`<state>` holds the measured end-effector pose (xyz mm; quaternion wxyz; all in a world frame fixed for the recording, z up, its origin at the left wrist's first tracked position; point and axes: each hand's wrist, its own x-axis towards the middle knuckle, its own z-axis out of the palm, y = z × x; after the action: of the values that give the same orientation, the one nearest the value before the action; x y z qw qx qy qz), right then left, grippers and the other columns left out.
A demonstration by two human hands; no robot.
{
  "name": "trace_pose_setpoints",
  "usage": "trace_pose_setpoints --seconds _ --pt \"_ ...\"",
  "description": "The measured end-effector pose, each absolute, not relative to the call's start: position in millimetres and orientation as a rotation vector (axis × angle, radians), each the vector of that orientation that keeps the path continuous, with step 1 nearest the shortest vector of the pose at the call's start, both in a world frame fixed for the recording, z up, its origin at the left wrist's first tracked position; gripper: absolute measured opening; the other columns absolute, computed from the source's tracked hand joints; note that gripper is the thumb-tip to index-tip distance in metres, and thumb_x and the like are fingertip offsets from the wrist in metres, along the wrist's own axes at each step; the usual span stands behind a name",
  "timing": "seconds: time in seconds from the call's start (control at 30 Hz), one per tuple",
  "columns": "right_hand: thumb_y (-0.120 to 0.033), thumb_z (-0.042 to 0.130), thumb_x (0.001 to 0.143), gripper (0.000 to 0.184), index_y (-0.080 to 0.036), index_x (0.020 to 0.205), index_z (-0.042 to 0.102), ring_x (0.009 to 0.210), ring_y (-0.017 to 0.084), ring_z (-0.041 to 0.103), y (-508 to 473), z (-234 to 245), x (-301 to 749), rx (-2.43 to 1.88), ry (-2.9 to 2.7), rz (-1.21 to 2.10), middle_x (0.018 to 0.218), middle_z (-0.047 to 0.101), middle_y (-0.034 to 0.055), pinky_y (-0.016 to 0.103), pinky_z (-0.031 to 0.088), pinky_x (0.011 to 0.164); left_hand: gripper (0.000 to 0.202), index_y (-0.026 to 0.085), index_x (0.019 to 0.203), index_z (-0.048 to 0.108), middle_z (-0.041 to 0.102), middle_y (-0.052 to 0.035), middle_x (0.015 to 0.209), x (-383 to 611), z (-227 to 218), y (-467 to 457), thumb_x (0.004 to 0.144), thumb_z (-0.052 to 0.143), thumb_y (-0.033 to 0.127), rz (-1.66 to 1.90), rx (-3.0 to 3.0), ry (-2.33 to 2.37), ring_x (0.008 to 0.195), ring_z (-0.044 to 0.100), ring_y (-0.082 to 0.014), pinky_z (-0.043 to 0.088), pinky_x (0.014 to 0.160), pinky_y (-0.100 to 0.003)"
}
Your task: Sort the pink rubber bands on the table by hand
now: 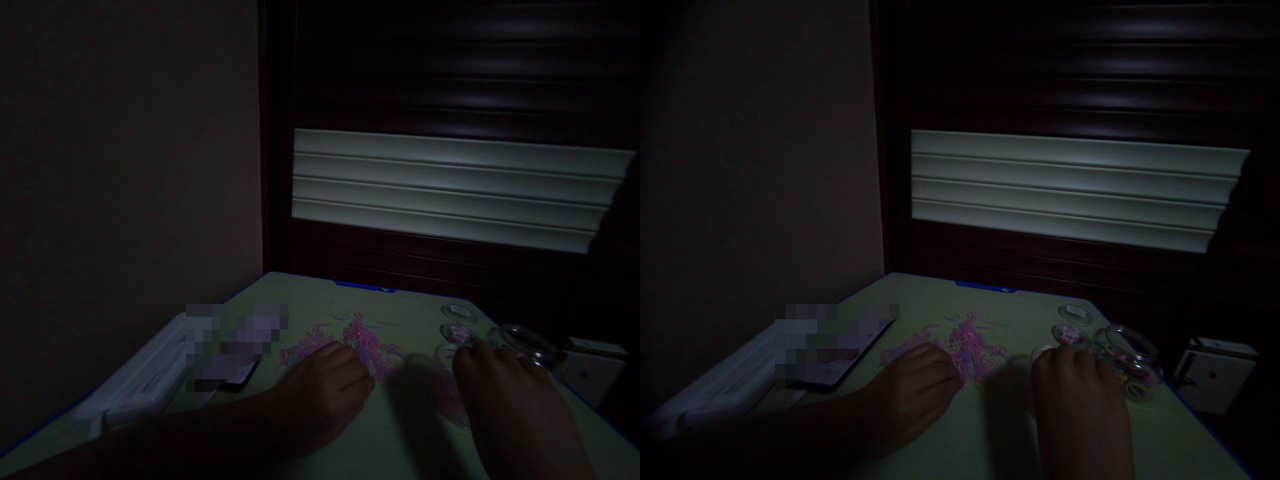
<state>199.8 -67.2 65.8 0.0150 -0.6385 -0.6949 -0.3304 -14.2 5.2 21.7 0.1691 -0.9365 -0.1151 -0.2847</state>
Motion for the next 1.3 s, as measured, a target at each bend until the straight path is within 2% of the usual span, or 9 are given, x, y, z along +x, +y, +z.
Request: trace_pose_setpoints --seconds 0.17,0.33,0.5,0.7,0.77,0.93,1.13,1.3 --pt "0.007 0.036 0.068 0.035 -0.012 0.075 0.065 0.068 0.03 0.06 -69 68 197 -2.025 -2.154 -0.99 0.074 0.063 0.0145 0.041 0.043 0.059 0.015 0.011 0.088 0.057 0.058 -0.0071 0.073 -14 21 6 0.087 0.041 0.009 -0.824 -2.657 -0.32 0.075 0.053 -0.0176 0.042 0.066 -0.031" --pt "0.007 0.036 0.067 0.035 -0.013 0.074 0.065 0.066 0.028 0.061 -66 66 200 -1.997 -2.175 -0.987 0.073 0.063 0.0135 0.041 0.043 0.058 0.017 0.009 0.093 0.057 0.059 -0.0084 0.075 -13 21 5 0.087 0.041 0.008 -0.813 -2.702 -0.352 0.077 0.052 -0.0192 0.041 0.067 -0.033" --pt "0.005 0.041 0.064 0.036 -0.013 0.081 0.066 0.068 0.026 0.061 -66 63 198 -1.853 -2.142 -1.07 0.081 0.065 0.0127 0.04 0.045 0.06 0.018 0.01 0.095 0.056 0.059 -0.0078 0.078 -14 18 6 0.088 0.04 0.009 -0.769 -2.73 -0.394 0.078 0.051 -0.0192 0.041 0.068 -0.034" --pt "0.002 0.046 0.067 0.031 -0.015 0.082 0.066 0.073 0.026 0.061 -67 64 188 -1.678 -2.202 -1.072 0.086 0.065 0.0127 0.038 0.046 0.062 0.017 0.011 0.094 0.056 0.057 -0.0067 0.079 -14 19 5 0.088 0.041 0.01 -0.698 -2.747 -0.447 0.078 0.05 -0.0187 0.039 0.069 -0.033" --pt "0.004 0.045 0.065 0.034 -0.016 0.083 0.066 0.074 0.026 0.061 -65 64 185 -1.71 -2.229 -0.985 0.084 0.066 0.0113 0.037 0.046 0.063 0.016 0.012 0.092 0.056 0.056 -0.0061 0.079 -14 20 4 0.088 0.041 0.01 -0.673 -2.743 -0.484 0.078 0.049 -0.0182 0.039 0.069 -0.032" --pt "0.005 0.041 0.067 0.038 -0.02 0.08 0.066 0.07 0.019 0.062 -55 51 178 -1.78 -2.407 -0.436 0.079 0.065 0.0053 0.027 0.043 0.058 0.011 0.014 0.089 0.054 0.055 -0.0047 0.081 -14 17 6 0.087 0.043 0.014 -0.606 -2.762 -0.553 0.078 0.048 -0.018 0.037 0.071 -0.032" --pt "0.0 0.043 0.067 0.032 -0.02 0.074 0.068 0.061 0.017 0.062 -45 22 170 -1.793 -2.471 -0.221 0.071 0.067 0.006 0.023 0.039 0.051 0.012 0.015 0.084 0.054 0.055 -0.0038 0.08 -15 15 8 0.087 0.042 0.014 -0.572 -2.758 -0.599 0.076 0.047 -0.0169 0.036 0.069 -0.03" --pt "-0.005 0.045 0.07 0.027 -0.02 0.076 0.067 0.063 0.019 0.063 -47 32 170 -1.836 -2.516 -0.068 0.075 0.067 0.006 0.024 0.036 0.048 0.013 0.016 0.082 0.053 0.055 -0.0035 0.082 -14 17 7 0.087 0.042 0.015 -0.517 -2.75 -0.738 0.079 0.047 -0.0178 0.037 0.072 -0.032"
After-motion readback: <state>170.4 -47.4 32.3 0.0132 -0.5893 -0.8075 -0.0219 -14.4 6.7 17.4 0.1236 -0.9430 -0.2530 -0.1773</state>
